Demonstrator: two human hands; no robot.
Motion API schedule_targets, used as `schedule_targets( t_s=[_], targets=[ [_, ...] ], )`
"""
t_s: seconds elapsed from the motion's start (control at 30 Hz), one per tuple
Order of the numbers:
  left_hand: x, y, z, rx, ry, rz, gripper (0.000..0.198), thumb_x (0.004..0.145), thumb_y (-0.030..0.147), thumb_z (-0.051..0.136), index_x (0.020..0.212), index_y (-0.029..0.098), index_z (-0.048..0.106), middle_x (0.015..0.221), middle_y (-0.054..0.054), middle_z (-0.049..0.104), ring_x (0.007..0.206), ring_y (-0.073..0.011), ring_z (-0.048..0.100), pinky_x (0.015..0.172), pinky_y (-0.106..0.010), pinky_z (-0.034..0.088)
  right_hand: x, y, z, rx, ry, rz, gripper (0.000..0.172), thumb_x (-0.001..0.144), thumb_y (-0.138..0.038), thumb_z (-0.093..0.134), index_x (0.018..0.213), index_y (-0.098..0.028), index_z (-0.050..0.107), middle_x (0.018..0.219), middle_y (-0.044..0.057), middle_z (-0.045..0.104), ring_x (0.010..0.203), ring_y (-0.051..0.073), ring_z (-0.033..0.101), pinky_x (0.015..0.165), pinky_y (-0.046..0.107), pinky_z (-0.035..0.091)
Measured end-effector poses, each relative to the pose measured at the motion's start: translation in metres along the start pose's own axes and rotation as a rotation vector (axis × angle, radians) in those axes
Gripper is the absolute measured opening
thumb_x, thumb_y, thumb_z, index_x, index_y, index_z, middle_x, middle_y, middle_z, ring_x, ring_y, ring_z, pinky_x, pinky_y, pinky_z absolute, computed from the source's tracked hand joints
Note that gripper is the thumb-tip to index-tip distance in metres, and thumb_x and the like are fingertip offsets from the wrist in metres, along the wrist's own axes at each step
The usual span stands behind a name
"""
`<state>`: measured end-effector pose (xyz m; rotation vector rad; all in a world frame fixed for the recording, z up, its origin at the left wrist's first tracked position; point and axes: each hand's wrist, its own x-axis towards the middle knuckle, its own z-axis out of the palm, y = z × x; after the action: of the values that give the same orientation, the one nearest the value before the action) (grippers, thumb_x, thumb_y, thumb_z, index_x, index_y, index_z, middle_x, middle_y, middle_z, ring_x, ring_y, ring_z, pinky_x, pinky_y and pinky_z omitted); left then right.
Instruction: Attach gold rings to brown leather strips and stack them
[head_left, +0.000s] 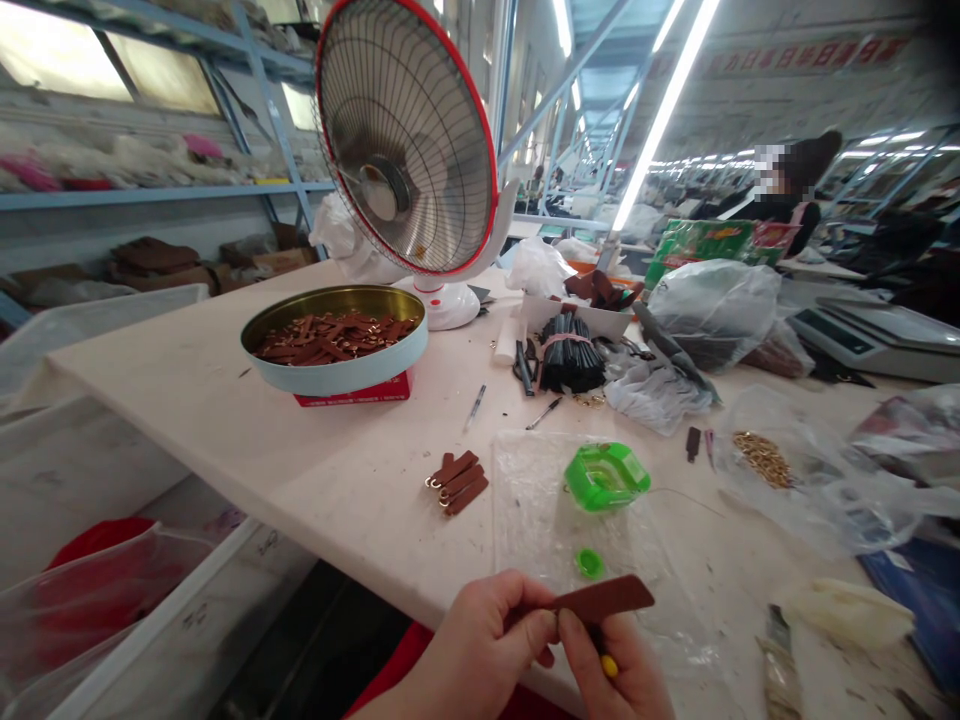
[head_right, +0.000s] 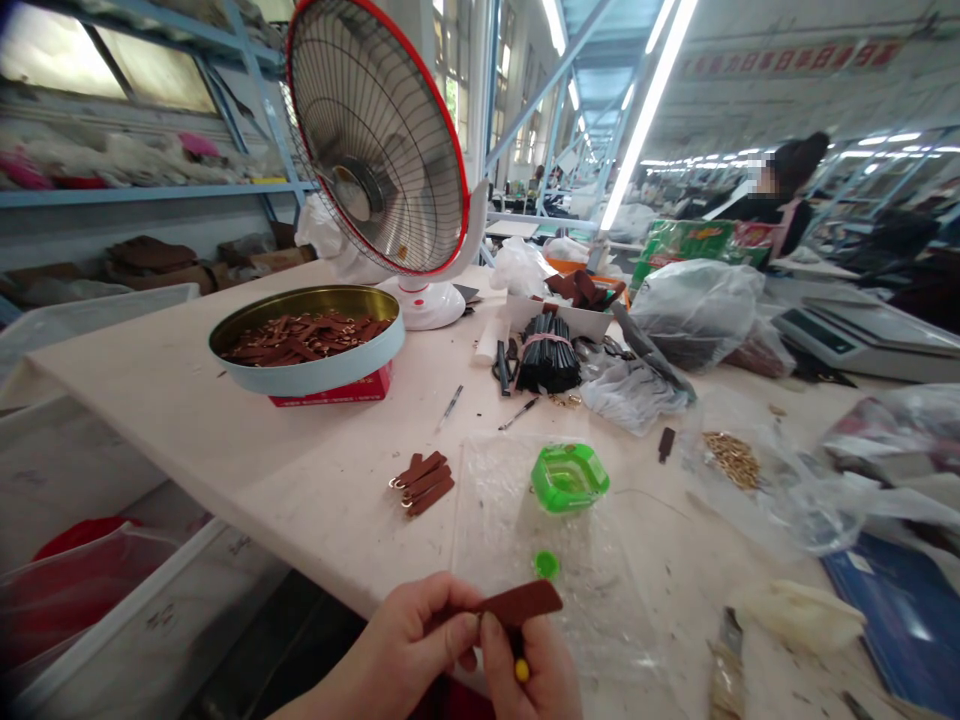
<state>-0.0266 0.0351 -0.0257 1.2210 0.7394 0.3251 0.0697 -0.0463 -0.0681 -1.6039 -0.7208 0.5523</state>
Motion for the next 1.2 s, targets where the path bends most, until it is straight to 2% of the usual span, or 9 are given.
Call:
schedule_targets(
  t_s=[0.13,0.3,0.5,0.73,0.93,1.03,1.1,1.2],
  targets=[
    [0.000,0.000,-0.001,0.096,0.044,0.034,0.018,0.074,0.029,0.056,0.078,0.012,0.061,0.067,0.000,0.058,0.061,-0.0113,0.052,0.059,-0.023,0.041,0.006,-0.010,-0.005,0.008,-0.058,0.016,0.035,0.072,-0.057,0.061,0.063,-0.023,0.061,0.055,0.001,0.058,0.062,0.021,0.054,0.053,0.026,0.040],
    [-0.001,-0.007,-0.004,0.134,0.007,0.027,0.016,0.075,0.029,0.055,0.072,0.013,0.055,0.060,0.002,0.053,0.057,-0.0096,0.047,0.055,-0.021,0.036,0.007,-0.023,-0.010,0.098,-0.106,0.118,0.037,0.069,-0.058,0.063,0.065,-0.022,0.064,0.060,0.001,0.059,0.060,0.018,0.050,0.055,0.025,0.040],
    [0.000,-0.015,-0.004,0.095,0.000,0.054,0.024,0.074,0.037,0.057,0.069,0.016,0.047,0.055,0.004,0.047,0.053,-0.0090,0.041,0.050,-0.021,0.030,0.005,-0.020,-0.010,0.164,-0.166,0.216,0.041,0.067,-0.060,0.063,0.063,-0.019,0.061,0.051,-0.004,0.043,0.048,0.012,0.035,0.044,0.023,0.028],
    [-0.002,-0.010,-0.003,0.062,-0.060,0.044,0.030,0.076,0.044,0.052,0.065,0.017,0.043,0.050,0.005,0.045,0.047,-0.0076,0.038,0.047,-0.020,0.029,0.009,-0.018,-0.013,0.127,-0.279,0.182,0.043,0.071,-0.061,0.059,0.063,-0.019,0.060,0.052,-0.004,0.042,0.049,0.012,0.036,0.045,0.024,0.028],
    [-0.002,-0.007,-0.008,0.139,-0.033,-0.020,0.023,0.075,0.037,0.055,0.067,0.016,0.048,0.051,0.005,0.049,0.049,-0.0089,0.044,0.048,-0.020,0.033,0.007,-0.020,-0.011,0.120,-0.186,0.117,0.034,0.073,-0.053,0.061,0.065,-0.020,0.063,0.053,-0.003,0.047,0.051,0.013,0.040,0.048,0.023,0.033],
    [-0.003,-0.008,-0.011,0.168,-0.036,-0.009,0.020,0.075,0.034,0.055,0.070,0.015,0.051,0.056,0.004,0.052,0.053,-0.0101,0.048,0.052,-0.021,0.036,0.011,-0.017,-0.013,0.151,-0.232,0.129,0.031,0.073,-0.050,0.063,0.069,-0.019,0.065,0.060,-0.001,0.054,0.055,0.013,0.044,0.051,0.022,0.036],
    [-0.005,-0.009,-0.013,0.187,-0.036,0.008,0.019,0.076,0.033,0.054,0.072,0.015,0.053,0.058,0.003,0.053,0.055,-0.0102,0.048,0.053,-0.021,0.035,0.014,-0.010,-0.015,0.201,-0.282,0.193,0.032,0.071,-0.050,0.065,0.071,-0.018,0.065,0.055,-0.002,0.050,0.050,0.011,0.040,0.046,0.021,0.033],
    [-0.008,-0.009,-0.014,0.177,-0.056,0.027,0.018,0.076,0.032,0.055,0.073,0.014,0.055,0.059,0.003,0.054,0.057,-0.0099,0.048,0.055,-0.021,0.035,0.015,0.000,-0.014,0.339,-0.336,0.334,0.035,0.069,-0.050,0.068,0.075,-0.016,0.064,0.045,-0.008,0.037,0.040,0.006,0.025,0.037,0.018,0.017]
  ],
)
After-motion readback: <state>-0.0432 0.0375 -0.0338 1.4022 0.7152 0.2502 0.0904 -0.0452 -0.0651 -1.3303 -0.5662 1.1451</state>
